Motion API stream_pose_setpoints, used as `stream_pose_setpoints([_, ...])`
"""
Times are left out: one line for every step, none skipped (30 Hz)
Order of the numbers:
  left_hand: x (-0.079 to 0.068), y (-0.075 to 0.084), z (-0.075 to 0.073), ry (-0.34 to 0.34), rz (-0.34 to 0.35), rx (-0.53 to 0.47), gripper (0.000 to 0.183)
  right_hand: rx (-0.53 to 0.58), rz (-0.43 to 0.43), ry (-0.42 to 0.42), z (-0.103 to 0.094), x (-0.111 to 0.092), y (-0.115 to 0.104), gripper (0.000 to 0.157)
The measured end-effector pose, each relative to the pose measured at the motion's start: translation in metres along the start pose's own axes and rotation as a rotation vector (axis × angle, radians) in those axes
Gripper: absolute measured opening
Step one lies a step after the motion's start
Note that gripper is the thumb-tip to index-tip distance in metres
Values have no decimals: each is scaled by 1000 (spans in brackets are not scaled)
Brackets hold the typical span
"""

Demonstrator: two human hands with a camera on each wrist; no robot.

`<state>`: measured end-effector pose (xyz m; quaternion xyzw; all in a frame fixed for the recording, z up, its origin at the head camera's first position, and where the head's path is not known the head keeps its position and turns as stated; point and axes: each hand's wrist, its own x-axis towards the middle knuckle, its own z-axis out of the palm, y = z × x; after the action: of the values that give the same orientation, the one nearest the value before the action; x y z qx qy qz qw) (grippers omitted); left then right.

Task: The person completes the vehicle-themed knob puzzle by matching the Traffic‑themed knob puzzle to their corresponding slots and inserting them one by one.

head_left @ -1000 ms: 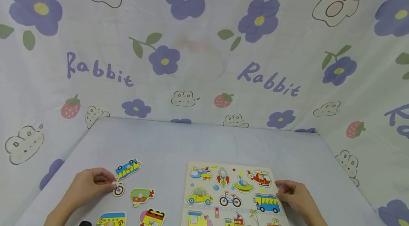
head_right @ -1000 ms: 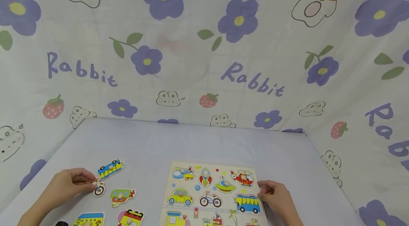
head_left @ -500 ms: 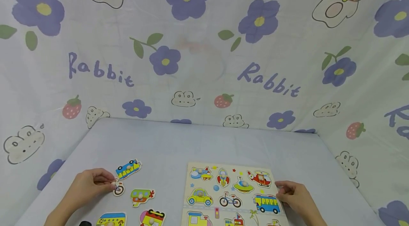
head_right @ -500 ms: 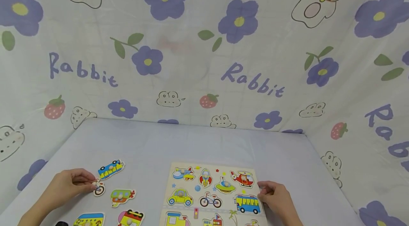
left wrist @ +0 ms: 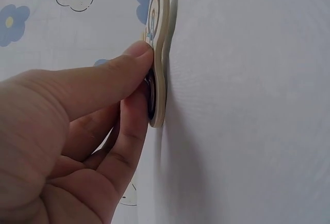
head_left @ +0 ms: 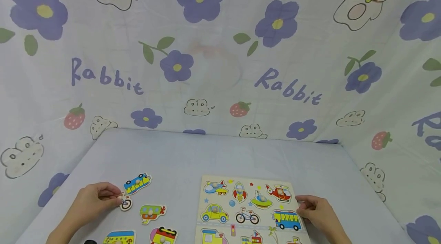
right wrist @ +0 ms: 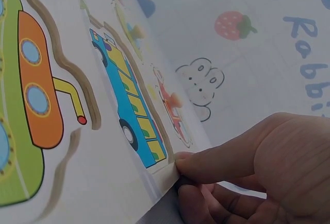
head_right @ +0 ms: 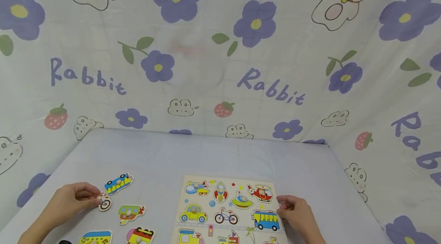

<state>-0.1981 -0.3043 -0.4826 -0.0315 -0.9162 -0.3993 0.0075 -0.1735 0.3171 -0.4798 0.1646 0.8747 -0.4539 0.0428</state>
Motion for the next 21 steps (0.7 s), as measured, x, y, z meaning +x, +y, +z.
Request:
stream_pose_setpoints([0, 0, 0, 1, 0, -2, 32, 2, 4, -1, 0, 0, 0, 44])
stream_pose_setpoints([0, 0, 0, 2, 0, -3, 32, 6, 8, -3, 0, 0, -1, 44])
stream_pose_setpoints([0, 0, 0, 4, 1, -5, 33, 7, 10, -4, -1, 0, -1, 44])
stream_pose_setpoints([0, 0, 0, 6, 3, -8, 33, 5, 12, -4, -1, 0, -1, 44])
stream_pose_setpoints([0, 0, 0, 7, 4, -11, 32, 4, 11, -4, -1, 0, -1, 44])
stream_pose_setpoints([0, 0, -1, 9, 6, -14, 32, 1, 8, -3, -1, 0, -1, 44])
stream_pose_setpoints([0, 1, 0, 10, 5, -17, 31, 1, 7, -3, -1, 0, 0, 43])
stream_pose_setpoints([0, 1, 0, 11, 4, -20, 31, 1, 5, -4, -1, 0, 0, 43])
stream_pose_setpoints([0, 2, 0, 12, 2, -23, 31, -2, 2, -4, -1, 0, 1, 43])
stream_pose_setpoints([0, 2, 0, 12, -2, -26, 31, -2, 0, -4, -1, 0, 1, 43])
stream_pose_setpoints([0, 3, 1, 13, -8, -29, 31, -1, -1, -4, -2, 0, 1, 43])
stream_pose_setpoints([0, 4, 1, 14, -12, -31, 31, 0, -2, -4, -2, 0, 1, 43])
stream_pose_setpoints([-1, 5, 1, 14, -16, -33, 32, -1, -2, -4, -2, 0, 1, 44])
stream_pose_setpoints([-1, 6, 2, 15, -18, -36, 32, -1, -3, -3, -2, 0, 1, 44])
stream_pose_setpoints([-1, 7, 2, 17, -21, -42, 33, -2, -3, -2, -2, 0, 1, 44])
stream_pose_setpoints([-1, 8, 2, 18, -21, -51, 33, -2, -3, -1, -2, -1, 1, 44])
stream_pose_setpoints([-1, 9, 2, 19, -20, -61, 34, -3, -3, 1, -2, -1, 1, 44])
stream_pose_setpoints([-1, 11, 1, 19, -14, -74, 34, -3, -5, 1, -1, -1, 0, 44])
stream_pose_setpoints([-2, 12, 1, 22, -9, -87, 34, -2, -3, 1, -1, -1, 0, 44])
stream_pose_setpoints([-2, 14, 1, 25, -4, -101, 35, 1, -1, 0, -1, -1, 0, 44])
stream_pose_setpoints([-2, 16, 1, 30, -3, -117, 35, 1, 0, 0, -1, -1, 0, 44])
